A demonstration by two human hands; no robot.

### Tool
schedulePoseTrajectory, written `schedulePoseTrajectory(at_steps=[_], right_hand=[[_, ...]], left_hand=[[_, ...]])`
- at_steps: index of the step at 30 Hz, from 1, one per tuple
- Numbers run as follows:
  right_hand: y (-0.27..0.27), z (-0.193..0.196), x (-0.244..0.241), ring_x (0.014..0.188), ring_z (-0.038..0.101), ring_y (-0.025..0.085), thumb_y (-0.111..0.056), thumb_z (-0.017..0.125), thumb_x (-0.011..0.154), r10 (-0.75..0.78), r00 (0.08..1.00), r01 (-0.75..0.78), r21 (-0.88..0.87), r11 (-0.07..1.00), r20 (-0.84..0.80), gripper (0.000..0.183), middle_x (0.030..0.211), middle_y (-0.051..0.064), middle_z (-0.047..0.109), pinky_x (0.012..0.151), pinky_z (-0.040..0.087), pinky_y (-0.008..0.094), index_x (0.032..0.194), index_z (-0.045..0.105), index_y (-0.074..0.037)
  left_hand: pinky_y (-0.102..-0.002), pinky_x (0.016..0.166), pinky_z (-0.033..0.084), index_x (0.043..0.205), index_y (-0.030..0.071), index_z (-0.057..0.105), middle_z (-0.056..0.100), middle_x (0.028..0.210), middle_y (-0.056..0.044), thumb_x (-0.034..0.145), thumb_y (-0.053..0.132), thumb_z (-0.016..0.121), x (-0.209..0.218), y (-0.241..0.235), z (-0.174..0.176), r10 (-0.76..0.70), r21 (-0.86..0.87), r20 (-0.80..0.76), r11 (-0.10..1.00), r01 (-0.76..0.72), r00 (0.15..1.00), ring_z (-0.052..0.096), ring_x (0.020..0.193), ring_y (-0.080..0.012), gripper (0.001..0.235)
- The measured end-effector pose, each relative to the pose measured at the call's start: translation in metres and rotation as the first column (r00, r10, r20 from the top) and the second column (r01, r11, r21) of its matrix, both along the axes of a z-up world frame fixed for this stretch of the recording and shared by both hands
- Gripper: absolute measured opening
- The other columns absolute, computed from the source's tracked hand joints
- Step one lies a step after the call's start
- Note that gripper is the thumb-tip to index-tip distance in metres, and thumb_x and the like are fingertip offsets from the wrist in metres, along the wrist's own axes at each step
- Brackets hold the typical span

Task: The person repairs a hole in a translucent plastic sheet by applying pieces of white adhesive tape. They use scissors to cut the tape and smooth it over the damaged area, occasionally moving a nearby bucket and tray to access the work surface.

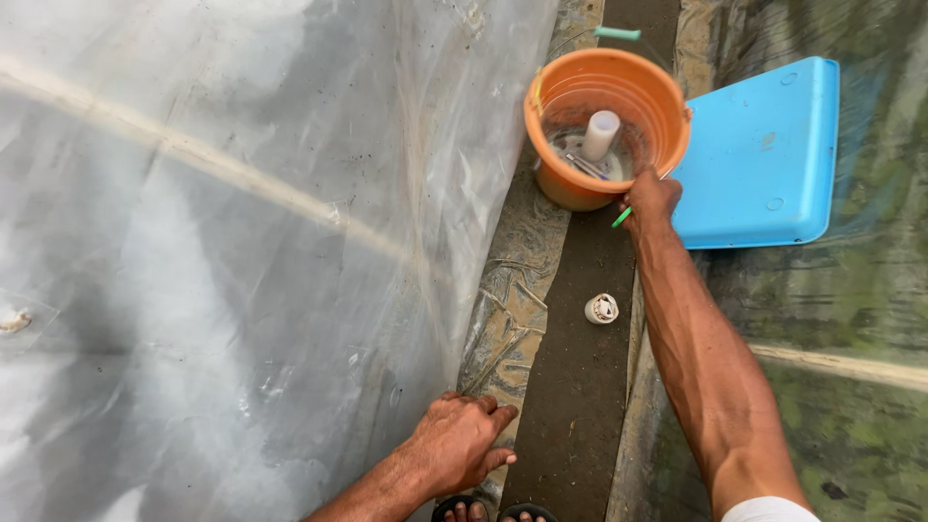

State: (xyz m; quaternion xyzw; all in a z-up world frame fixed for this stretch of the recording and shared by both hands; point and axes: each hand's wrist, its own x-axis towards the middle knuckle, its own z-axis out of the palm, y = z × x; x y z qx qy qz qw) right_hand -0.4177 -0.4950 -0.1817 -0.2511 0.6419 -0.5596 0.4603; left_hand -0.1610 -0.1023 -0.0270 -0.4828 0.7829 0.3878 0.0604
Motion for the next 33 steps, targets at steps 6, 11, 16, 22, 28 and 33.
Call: schedulePoseTrajectory(at_steps=[6,11,16,22,28,33], right_hand=[[-0.046,-0.019,-0.006,0.038,0.05,0.015,-0.03,0.066,0.1,-0.083,0.996,0.084,-0.058,0.995,0.017,0.032,0.061,0.007,0.059,0.033,0.04,0.033,0.095,0.061,0.002],[-0.035,-0.014,0.012,0.04,0.046,0.014,-0.044,0.063,0.099,0.0,0.971,0.017,-0.069,0.998,0.24,0.043,0.071,0.017,0.072,0.035,0.038,0.03,0.104,0.056,-0.001],[0.061,-0.043,0.097,0.053,0.046,0.006,-0.068,0.062,0.087,0.638,0.757,-0.645,0.003,0.765,0.139,0.071,0.11,0.012,0.072,0.04,0.037,0.022,0.116,0.062,-0.004],[0.12,-0.057,0.16,0.047,0.045,0.005,-0.05,0.069,0.098,0.777,0.351,-0.791,-0.279,0.545,0.523,0.054,0.081,0.006,0.064,0.044,0.047,0.024,0.117,0.064,0.0],[0.118,-0.059,0.152,0.048,0.052,0.005,-0.023,0.083,0.09,0.739,0.611,-0.729,-0.163,0.665,0.283,0.031,0.079,0.006,0.072,0.039,0.04,0.02,0.105,0.068,0.0],[0.128,-0.053,0.145,0.062,0.066,0.009,-0.02,0.082,0.089,0.638,0.684,-0.621,-0.176,0.764,0.354,0.034,0.087,0.007,0.074,0.044,0.046,0.021,0.113,0.068,-0.001]], left_hand=[[-0.053,0.1,0.048,0.136,0.003,0.06,0.069,0.113,-0.018,0.092,0.038,0.074,0.007,0.001,-0.008,0.023,-0.03,-0.083,0.999,-0.026,0.996,0.066,0.111,-0.0336,0.059],[-0.063,0.109,0.037,0.137,0.002,0.058,0.064,0.128,-0.021,0.093,0.041,0.071,0.016,-0.003,-0.011,0.072,-0.119,-0.069,0.99,-0.08,0.995,0.059,0.124,-0.0363,0.06],[-0.069,0.119,0.018,0.142,0.005,0.054,0.049,0.149,-0.02,0.099,0.043,0.06,0.031,-0.02,-0.015,0.167,-0.438,0.067,0.891,-0.121,0.984,0.041,0.142,-0.0373,0.058],[-0.073,0.118,0.001,0.149,0.008,0.044,0.014,0.167,-0.016,0.097,0.047,0.056,0.059,-0.048,-0.002,0.276,-0.597,0.33,0.802,-0.027,0.903,0.009,0.154,-0.0319,0.066],[-0.067,0.12,-0.007,0.158,0.017,0.035,0.005,0.171,-0.01,0.094,0.049,0.062,0.086,-0.048,0.001,0.402,-0.625,0.461,0.78,-0.032,0.791,0.0,0.157,-0.0267,0.076],[-0.06,0.124,-0.007,0.16,0.02,0.038,0.011,0.173,-0.006,0.092,0.047,0.066,0.091,-0.045,-0.003,0.456,-0.692,0.508,0.721,0.031,0.731,0.004,0.158,-0.0225,0.078]])
